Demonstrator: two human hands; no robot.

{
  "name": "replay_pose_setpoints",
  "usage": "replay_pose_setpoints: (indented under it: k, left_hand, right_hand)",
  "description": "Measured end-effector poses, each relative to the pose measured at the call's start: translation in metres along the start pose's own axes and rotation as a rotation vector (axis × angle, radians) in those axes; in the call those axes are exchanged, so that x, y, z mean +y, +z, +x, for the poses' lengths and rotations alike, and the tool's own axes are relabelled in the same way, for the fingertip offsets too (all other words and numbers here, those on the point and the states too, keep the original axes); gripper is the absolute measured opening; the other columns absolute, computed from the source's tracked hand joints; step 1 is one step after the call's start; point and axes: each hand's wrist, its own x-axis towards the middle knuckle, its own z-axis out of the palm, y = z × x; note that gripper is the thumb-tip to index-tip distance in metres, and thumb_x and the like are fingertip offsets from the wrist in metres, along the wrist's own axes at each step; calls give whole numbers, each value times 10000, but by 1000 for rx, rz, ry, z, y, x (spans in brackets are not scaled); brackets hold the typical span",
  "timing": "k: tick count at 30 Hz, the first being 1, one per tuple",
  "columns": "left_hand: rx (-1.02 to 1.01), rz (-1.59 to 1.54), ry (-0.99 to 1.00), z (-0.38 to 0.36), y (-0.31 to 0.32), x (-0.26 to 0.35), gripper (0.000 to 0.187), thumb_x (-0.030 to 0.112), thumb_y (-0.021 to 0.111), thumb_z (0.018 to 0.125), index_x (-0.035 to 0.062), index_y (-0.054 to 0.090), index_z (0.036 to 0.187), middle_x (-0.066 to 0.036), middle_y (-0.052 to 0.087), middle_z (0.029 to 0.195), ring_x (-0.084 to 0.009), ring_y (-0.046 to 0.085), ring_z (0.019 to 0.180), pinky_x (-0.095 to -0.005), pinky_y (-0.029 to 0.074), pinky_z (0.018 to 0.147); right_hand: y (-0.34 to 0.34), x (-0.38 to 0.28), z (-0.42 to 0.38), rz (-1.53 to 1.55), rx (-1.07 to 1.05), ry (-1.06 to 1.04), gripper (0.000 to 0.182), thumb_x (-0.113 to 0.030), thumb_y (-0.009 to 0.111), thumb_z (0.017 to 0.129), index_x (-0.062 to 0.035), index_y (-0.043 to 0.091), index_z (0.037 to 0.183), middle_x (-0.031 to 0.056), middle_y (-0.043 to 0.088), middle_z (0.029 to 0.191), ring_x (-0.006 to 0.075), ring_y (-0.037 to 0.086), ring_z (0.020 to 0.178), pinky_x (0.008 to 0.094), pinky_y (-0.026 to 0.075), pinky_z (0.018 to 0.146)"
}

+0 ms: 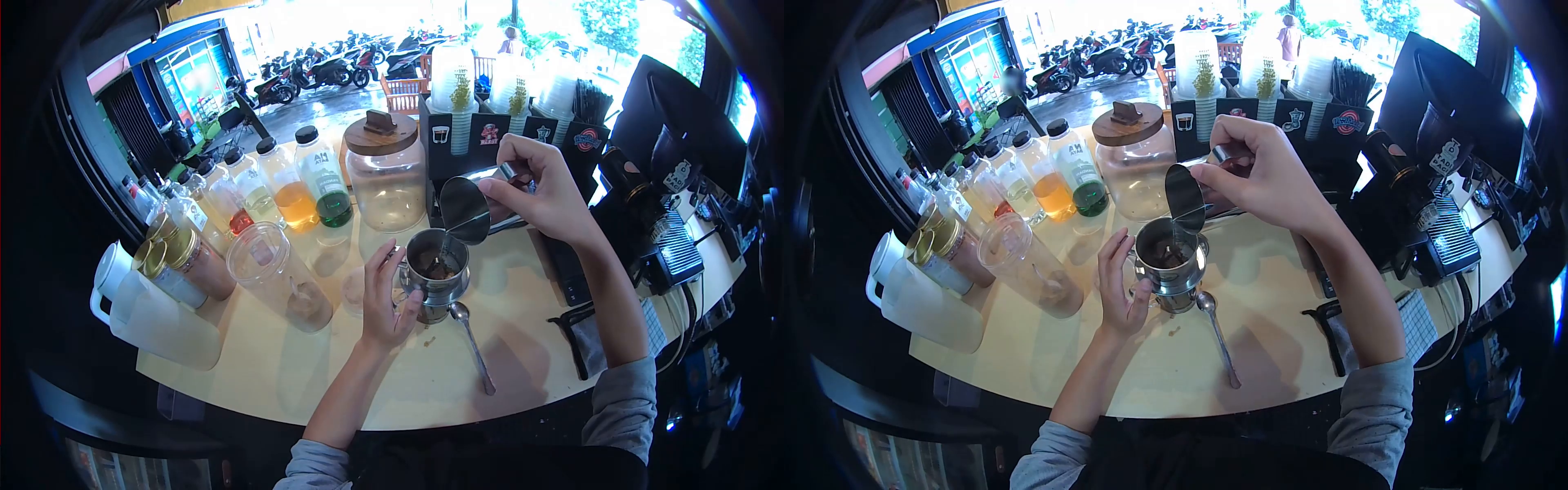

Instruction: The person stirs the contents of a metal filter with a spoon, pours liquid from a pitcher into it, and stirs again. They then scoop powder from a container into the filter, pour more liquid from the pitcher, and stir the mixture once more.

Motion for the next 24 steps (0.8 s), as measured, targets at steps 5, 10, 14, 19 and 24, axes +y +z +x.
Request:
replay_pose_setpoints:
  k: [5,10,14,19,24]
  left_hand:
    - [0,3,-1,0,0,0,569,360,565,904,-21,450,1312,-236,402,1351,-370,450,1223,-430,385,1020]
    - [1,-2,-6,0,0,0,567,355,564,904,-20,449,1314,-233,401,1353,-365,453,1220,-428,386,1020]
    - [-3,-3,-10,1,0,2,562,350,552,909,-19,445,1319,-231,399,1356,-357,453,1221,-425,384,1022]
    - [-4,-25,-17,-1,0,3,544,346,514,929,-23,439,1322,-231,390,1359,-353,430,1241,-422,360,1040]
    - [-22,-28,-48,0,-1,7,543,363,469,954,-28,429,1327,-230,383,1355,-356,417,1252,-420,339,1054]
  right_hand:
    - [-1,1,0,-10,12,-45,343,-110,719,802,-50,395,707,-56,331,612,10,310,579,209,264,477]
    - [0,1,-3,168,77,33,294,-98,705,825,-57,436,713,-63,425,637,-13,393,584,182,305,499]
    - [-4,23,-14,287,183,82,265,-93,687,840,-71,455,714,-58,470,656,-10,434,592,174,329,514]
    - [-6,60,-44,521,360,296,244,-88,628,873,-102,453,704,-46,462,636,25,444,578,195,366,522]
    - [10,125,-87,707,468,410,273,-35,631,848,-111,441,666,-58,403,593,50,364,540,232,300,543]
